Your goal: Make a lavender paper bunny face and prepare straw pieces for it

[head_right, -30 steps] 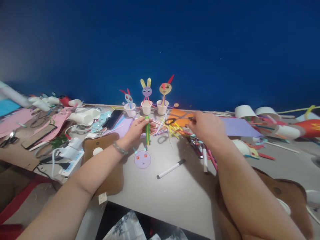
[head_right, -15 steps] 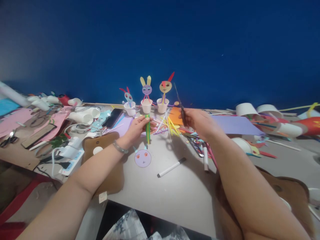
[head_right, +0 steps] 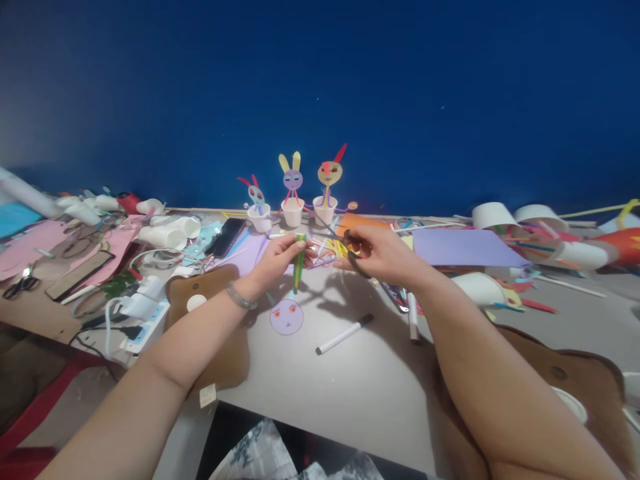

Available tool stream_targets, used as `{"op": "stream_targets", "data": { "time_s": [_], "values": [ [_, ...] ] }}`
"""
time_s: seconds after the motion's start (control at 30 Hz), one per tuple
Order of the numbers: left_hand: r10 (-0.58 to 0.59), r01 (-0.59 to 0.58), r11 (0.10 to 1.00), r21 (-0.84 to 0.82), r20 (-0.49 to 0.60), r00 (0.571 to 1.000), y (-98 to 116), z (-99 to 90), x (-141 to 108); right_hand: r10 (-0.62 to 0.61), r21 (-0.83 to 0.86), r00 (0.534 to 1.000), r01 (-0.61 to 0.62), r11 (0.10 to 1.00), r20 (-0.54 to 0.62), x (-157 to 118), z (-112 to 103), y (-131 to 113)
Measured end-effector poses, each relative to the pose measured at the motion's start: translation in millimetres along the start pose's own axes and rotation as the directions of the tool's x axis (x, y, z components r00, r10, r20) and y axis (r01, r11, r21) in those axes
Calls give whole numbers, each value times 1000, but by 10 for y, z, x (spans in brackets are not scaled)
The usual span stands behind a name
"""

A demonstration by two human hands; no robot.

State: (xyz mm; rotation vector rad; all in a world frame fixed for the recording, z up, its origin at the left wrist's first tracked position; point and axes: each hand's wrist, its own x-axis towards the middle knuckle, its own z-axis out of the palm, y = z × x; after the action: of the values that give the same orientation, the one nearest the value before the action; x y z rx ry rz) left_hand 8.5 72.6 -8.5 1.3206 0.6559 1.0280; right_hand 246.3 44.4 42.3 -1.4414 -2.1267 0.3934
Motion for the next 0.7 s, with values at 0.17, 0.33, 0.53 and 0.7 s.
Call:
{"op": "stream_targets", "data": {
  "time_s": [0.17, 0.33, 0.53, 0.7],
  "values": [
    [-17, 17, 1000, -1, 83, 996, 16, 19, -23, -6, -194, 996, 24, 981, 91, -1, 16, 9],
    [-20, 22, 1000, -7, 163, 986, 15, 22, -42, -36, -236, 988, 71, 969, 151, -6, 27, 24],
    [-68, 80, 996, -46, 214, 974, 28, 37, -64, -55, -206, 983, 91, 974, 175, -6, 28, 27],
    [-88, 106, 992, -63, 244, 966, 50, 44, -72, -58, -204, 978, 99, 974, 200, -1, 15, 51]
  ]
}}
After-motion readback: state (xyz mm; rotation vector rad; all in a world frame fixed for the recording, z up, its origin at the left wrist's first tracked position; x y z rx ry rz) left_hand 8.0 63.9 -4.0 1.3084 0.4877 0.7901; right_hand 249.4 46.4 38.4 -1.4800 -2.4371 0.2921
